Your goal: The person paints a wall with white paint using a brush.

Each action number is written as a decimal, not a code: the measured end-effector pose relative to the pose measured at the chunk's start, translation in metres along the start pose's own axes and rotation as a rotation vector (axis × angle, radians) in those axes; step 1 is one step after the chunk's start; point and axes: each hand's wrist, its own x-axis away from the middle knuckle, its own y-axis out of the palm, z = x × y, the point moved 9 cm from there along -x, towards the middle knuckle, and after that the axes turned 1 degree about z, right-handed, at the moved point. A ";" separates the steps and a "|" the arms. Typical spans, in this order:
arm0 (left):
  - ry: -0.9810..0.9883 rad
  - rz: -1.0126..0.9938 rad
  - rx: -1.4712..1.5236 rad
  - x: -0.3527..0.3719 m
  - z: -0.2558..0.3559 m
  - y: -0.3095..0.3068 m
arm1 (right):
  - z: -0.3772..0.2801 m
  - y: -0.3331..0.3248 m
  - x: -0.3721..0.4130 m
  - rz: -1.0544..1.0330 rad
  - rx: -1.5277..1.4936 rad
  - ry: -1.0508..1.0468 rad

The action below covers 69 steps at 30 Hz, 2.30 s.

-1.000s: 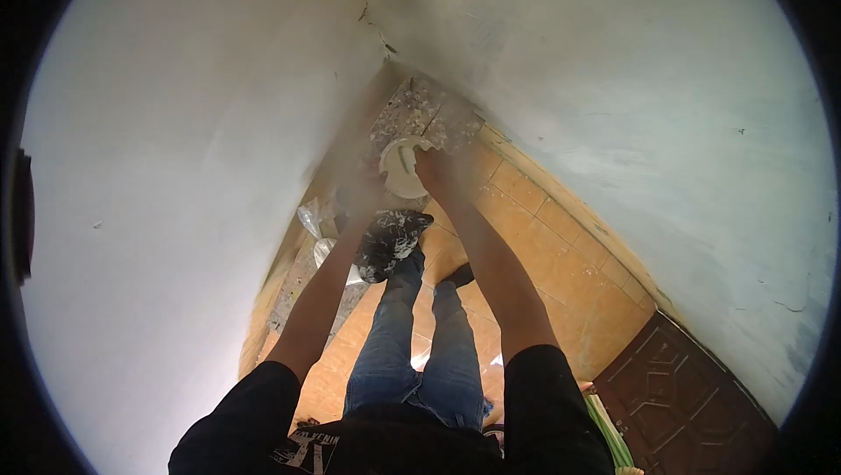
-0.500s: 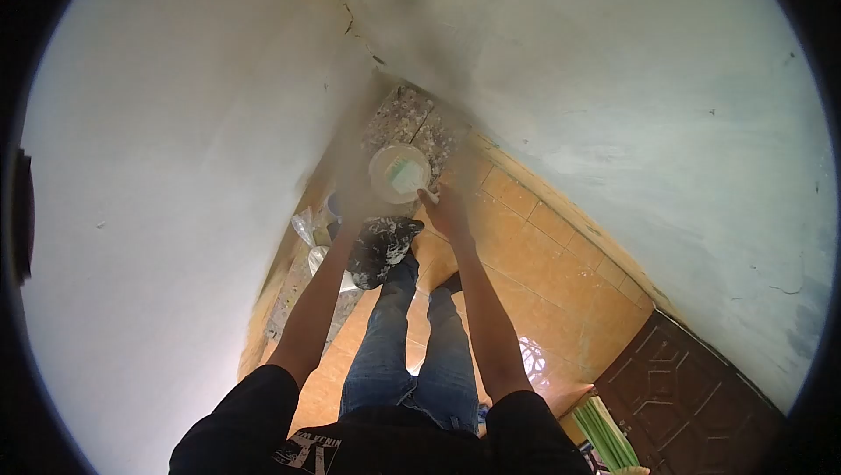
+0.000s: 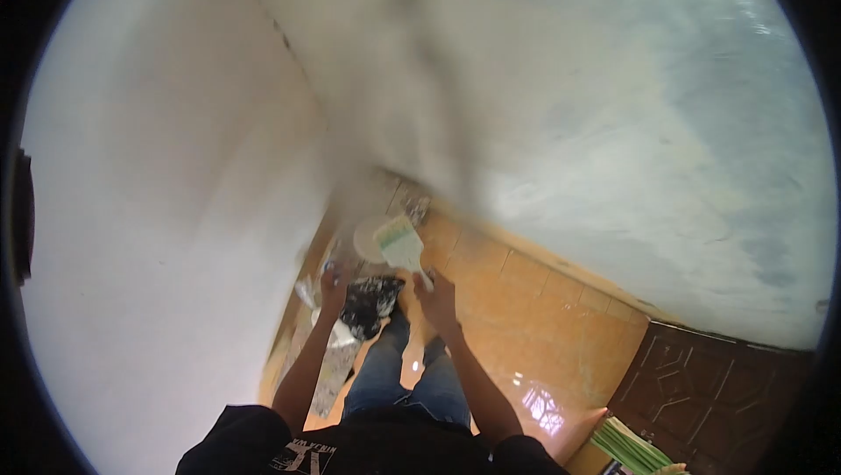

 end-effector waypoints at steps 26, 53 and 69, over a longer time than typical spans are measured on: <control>0.397 -0.579 0.107 0.155 0.334 0.308 | -0.201 -0.455 0.105 0.678 -0.338 -0.543; 0.428 -0.634 0.113 0.149 0.385 0.341 | -0.132 -0.403 -0.020 0.473 -0.492 -0.385; 0.425 -0.692 0.111 0.122 0.393 0.345 | -0.109 -0.380 -0.017 0.536 -0.439 -0.295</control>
